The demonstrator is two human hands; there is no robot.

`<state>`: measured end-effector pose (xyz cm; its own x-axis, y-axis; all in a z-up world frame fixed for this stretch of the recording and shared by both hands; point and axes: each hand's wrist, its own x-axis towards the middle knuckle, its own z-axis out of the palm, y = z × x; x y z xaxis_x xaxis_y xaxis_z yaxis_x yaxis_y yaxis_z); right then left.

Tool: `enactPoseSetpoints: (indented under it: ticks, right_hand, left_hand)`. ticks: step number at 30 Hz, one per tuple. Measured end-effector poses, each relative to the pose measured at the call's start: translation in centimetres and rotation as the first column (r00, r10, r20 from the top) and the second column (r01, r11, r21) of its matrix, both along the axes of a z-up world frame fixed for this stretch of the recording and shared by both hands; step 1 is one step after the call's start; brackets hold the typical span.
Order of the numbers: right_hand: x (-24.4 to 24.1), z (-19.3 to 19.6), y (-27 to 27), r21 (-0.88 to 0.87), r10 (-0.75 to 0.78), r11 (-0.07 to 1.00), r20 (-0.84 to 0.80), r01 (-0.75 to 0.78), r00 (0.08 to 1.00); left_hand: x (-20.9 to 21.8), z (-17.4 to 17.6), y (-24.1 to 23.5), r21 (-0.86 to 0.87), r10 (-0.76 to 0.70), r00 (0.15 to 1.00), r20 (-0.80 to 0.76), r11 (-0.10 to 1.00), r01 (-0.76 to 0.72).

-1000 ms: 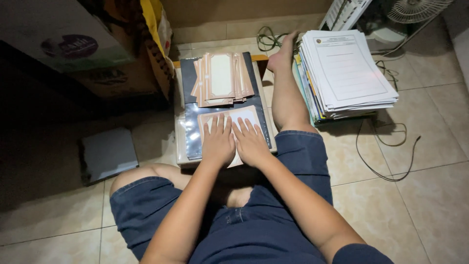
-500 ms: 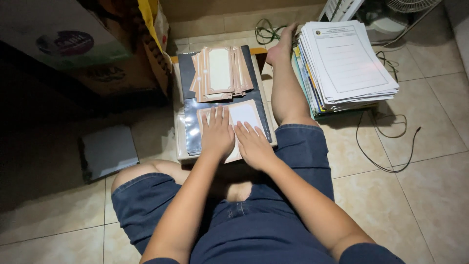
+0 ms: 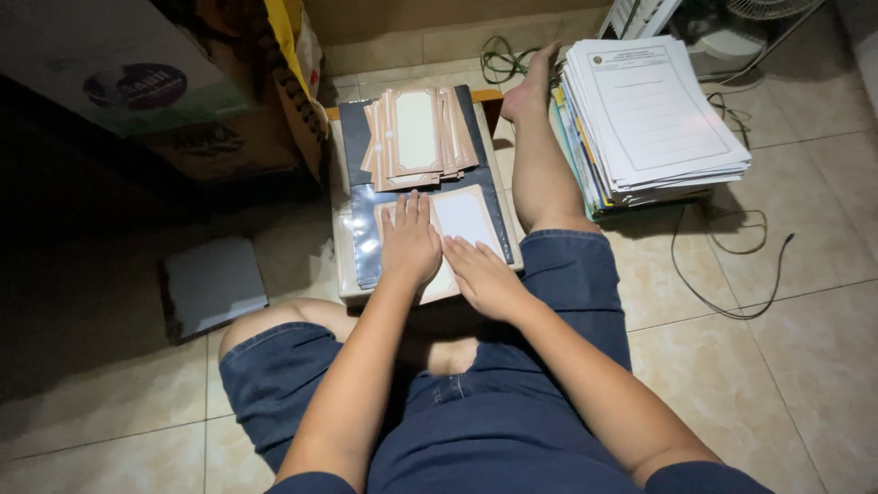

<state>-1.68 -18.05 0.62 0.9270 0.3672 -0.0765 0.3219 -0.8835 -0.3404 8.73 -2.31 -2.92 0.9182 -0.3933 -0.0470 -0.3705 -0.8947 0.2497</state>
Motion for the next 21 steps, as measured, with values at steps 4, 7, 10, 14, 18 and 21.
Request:
enactPoseSetpoints:
  ticks: [4,7,10,14,18,21]
  right_hand:
    - [2.6,-1.3,-0.3,0.006,-0.008,1.0,-0.01,0.008,1.0]
    - [5.7,-2.0,-0.1,-0.032,-0.009,0.999,0.054,0.011,0.999]
    - [7.2,-1.2,0.2,-0.072,-0.023,0.997,0.084,0.029,0.996]
    - [4.5,-0.6,0.3,-0.084,0.006,0.996,0.091,0.001,0.996]
    - [-0.1,0.3,0.1,-0.055,0.061,0.997,0.067,-0.057,0.996]
    - [-0.8,0.2,0.0,-0.037,0.057,0.998,0.054,-0.055,0.997]
  left_hand:
    - [-0.6,0.3,0.1,-0.005,-0.002,1.0,0.006,1.0,0.002]
    - [-0.9,0.3,0.3,0.013,-0.023,1.0,0.013,1.0,0.023]
    - [-0.6,0.6,0.3,0.031,-0.022,1.0,0.012,0.999,0.022]
    - [-0.2,0.8,0.2,0.012,-0.002,1.0,-0.007,1.0,0.002]
    - [0.4,0.7,0.0,-0.011,0.015,1.0,-0.014,1.0,-0.015]
    - [-0.1,1.3,0.1,-0.005,0.004,1.0,-0.028,1.0,-0.005]
